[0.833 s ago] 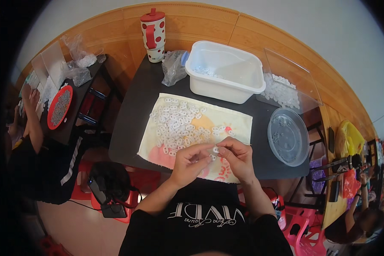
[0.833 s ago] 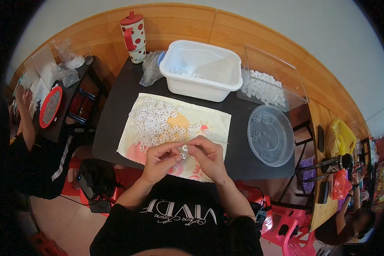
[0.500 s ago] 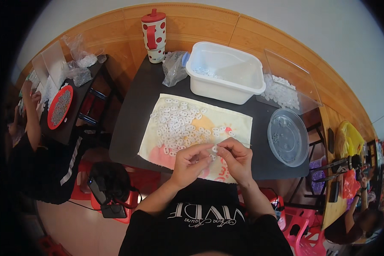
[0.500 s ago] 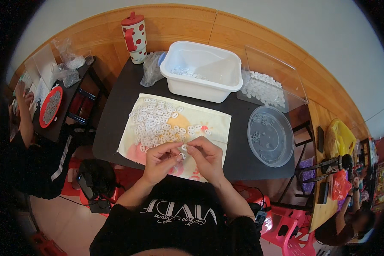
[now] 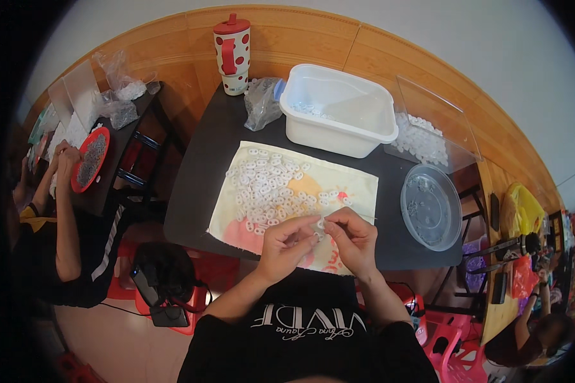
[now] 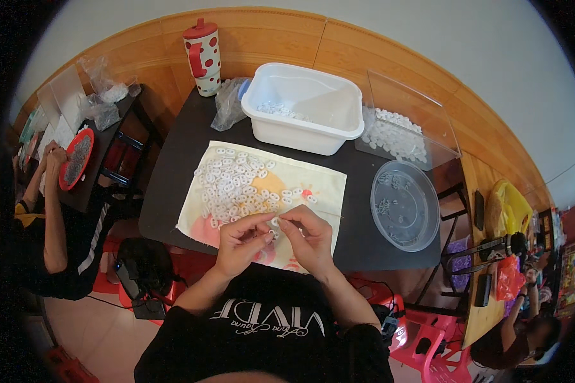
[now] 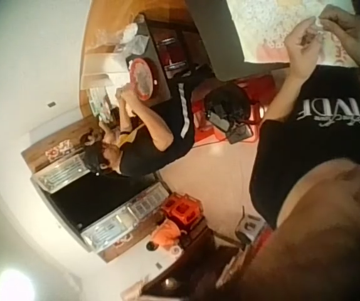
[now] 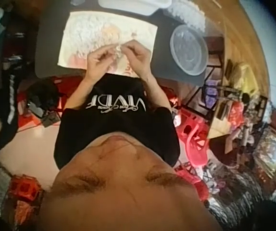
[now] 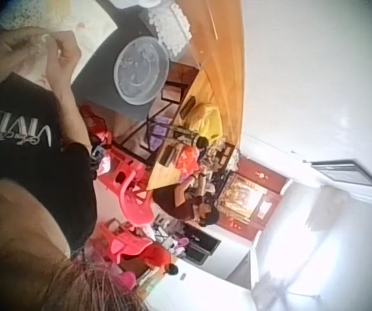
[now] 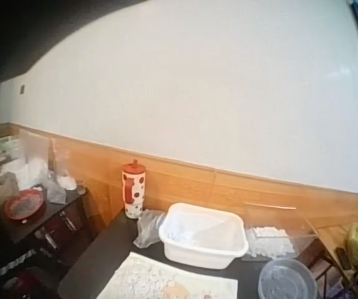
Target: Assembling small white plastic ring-like components together by hand on a workstation table.
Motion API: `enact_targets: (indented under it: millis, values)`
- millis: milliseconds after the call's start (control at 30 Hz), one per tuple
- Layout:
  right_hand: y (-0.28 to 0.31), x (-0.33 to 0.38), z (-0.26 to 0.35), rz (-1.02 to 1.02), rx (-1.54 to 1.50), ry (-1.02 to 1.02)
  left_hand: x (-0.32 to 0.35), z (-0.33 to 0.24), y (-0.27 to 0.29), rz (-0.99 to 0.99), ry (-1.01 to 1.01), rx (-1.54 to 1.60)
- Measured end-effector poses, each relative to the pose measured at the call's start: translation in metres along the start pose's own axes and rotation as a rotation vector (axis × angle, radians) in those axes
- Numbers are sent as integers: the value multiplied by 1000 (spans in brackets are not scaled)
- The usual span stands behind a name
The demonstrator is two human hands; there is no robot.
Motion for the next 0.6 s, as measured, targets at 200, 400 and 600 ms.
enact_targets:
  millis: [200,400,600]
  values:
    - [1,0,-2,-1,-7,-13,1,3,-1,-21,5,12]
    - [4,3,-2,-27,48,28,2,2,0,-39,1,2]
    - [-2,3,-3,59,136,26,2,2,1,-62,-4,1]
Point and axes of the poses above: each hand's wrist, its own x-axis away from the middle knuckle, its own y-axis out of the back of the hand, z = x × y, the point moved 6 cm from there along -x, towards the middle knuckle, and after that the axes turned 14 degrees about -x, right-handed, at the moved point
